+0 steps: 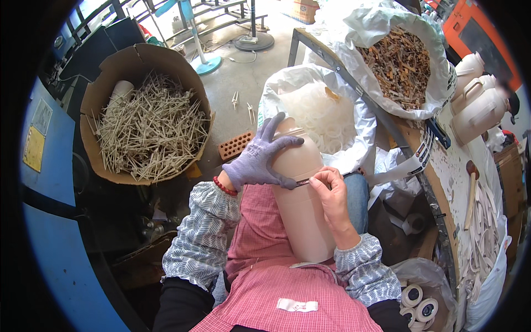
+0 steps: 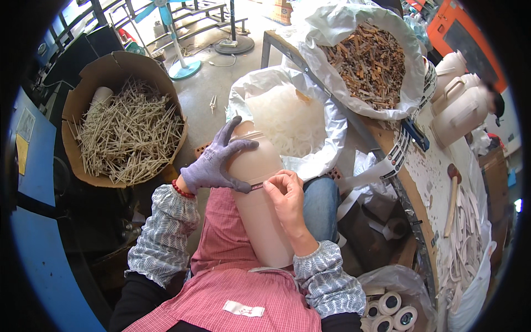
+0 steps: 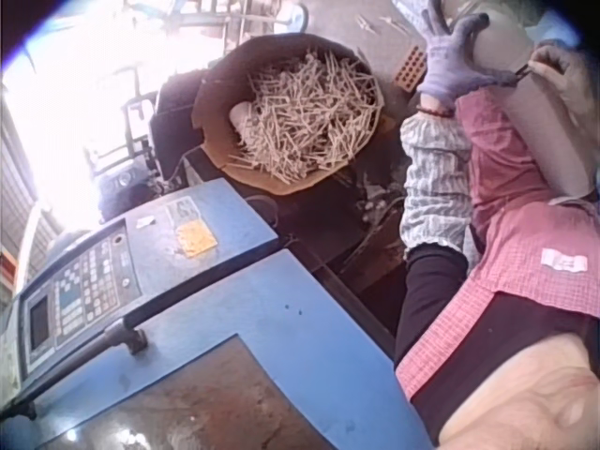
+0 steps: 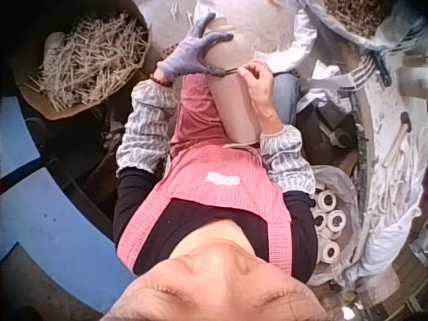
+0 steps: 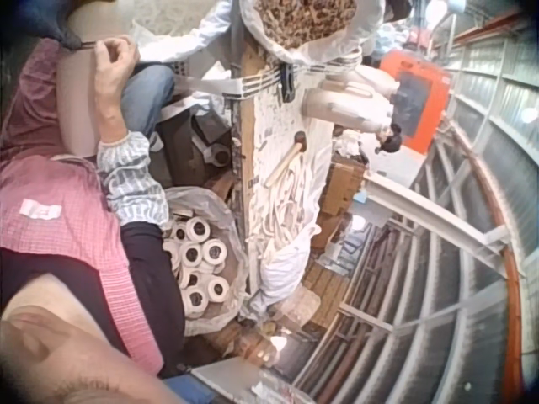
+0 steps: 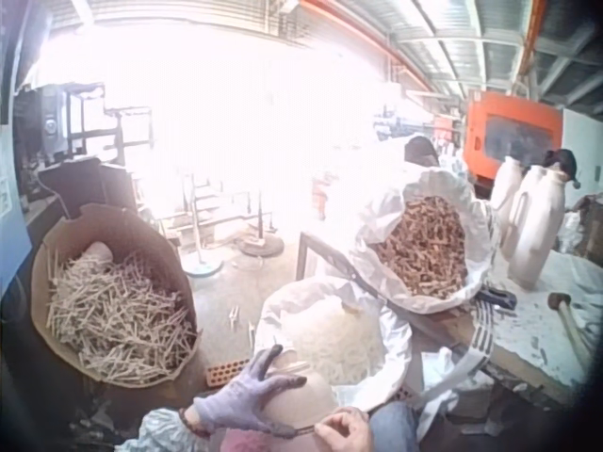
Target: The person assembles beige plastic containers by attaching handles and applying labels. They repeatedly pick up containers, affix handles, and place labels on the sides, then set the finished units aside.
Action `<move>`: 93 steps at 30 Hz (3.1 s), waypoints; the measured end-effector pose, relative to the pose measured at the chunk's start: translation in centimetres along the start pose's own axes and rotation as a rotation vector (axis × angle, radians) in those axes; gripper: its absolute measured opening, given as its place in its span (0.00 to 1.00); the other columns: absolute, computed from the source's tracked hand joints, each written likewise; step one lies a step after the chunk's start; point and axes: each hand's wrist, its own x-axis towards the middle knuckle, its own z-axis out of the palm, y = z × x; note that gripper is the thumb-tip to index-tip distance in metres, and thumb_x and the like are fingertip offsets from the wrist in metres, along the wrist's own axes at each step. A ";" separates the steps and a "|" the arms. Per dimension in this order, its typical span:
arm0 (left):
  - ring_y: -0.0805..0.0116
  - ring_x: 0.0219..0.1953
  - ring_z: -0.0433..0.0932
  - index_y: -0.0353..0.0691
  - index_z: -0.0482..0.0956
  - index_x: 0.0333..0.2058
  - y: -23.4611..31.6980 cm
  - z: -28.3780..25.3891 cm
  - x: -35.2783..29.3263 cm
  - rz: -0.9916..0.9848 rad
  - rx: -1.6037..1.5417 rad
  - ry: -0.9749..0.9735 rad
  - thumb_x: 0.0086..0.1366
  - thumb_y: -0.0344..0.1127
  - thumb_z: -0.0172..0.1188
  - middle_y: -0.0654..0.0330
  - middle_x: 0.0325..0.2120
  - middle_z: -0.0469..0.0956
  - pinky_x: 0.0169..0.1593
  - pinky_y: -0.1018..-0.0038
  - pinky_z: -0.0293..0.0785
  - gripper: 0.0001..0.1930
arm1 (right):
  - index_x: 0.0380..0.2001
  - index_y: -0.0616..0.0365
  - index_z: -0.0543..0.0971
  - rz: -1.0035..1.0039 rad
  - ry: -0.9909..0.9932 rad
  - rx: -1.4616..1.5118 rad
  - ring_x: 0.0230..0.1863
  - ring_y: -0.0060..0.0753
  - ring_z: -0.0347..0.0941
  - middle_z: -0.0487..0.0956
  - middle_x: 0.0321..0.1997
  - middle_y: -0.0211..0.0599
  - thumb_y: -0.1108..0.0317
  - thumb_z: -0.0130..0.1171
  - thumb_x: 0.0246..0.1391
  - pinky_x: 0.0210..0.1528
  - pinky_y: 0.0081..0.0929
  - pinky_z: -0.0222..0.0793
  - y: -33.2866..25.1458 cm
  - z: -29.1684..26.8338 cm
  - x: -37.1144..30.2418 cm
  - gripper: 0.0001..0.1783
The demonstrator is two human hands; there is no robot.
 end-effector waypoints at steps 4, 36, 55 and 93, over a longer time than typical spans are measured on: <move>0.36 0.69 0.46 0.52 0.72 0.56 0.4 0.1 0.4 0.005 0.041 -0.009 0.35 0.55 0.79 0.37 0.66 0.45 0.67 0.52 0.54 0.46 | 0.27 0.61 0.79 -0.009 0.039 0.056 0.43 0.18 0.66 0.69 0.46 0.30 0.72 0.65 0.50 0.48 0.18 0.63 0.4 -0.1 -0.2 0.06; 0.37 0.69 0.44 0.53 0.72 0.58 1.1 -0.3 1.1 0.025 -0.034 -0.061 0.39 0.57 0.77 0.39 0.68 0.44 0.68 0.51 0.50 0.45 | 0.28 0.61 0.78 -0.049 0.125 0.105 0.45 0.20 0.66 0.72 0.42 0.31 0.72 0.63 0.52 0.50 0.18 0.61 0.2 -0.8 -1.1 0.05; 0.33 0.68 0.47 0.52 0.70 0.57 1.7 0.6 1.4 -0.006 0.101 -0.031 0.36 0.57 0.78 0.37 0.66 0.46 0.67 0.51 0.54 0.47 | 0.30 0.63 0.77 -0.071 0.135 0.024 0.44 0.21 0.67 0.70 0.45 0.32 0.72 0.63 0.52 0.50 0.19 0.63 0.9 -1.1 -0.7 0.06; 0.55 0.40 0.76 0.34 0.78 0.29 12.4 -15.8 -9.1 -0.216 0.175 0.439 0.57 0.42 0.63 0.53 0.31 0.79 0.48 0.62 0.70 0.14 | 0.36 0.56 0.81 -0.460 0.069 -0.993 0.50 0.45 0.69 0.78 0.41 0.37 0.68 0.63 0.45 0.55 0.36 0.66 14.2 -6.0 20.0 0.12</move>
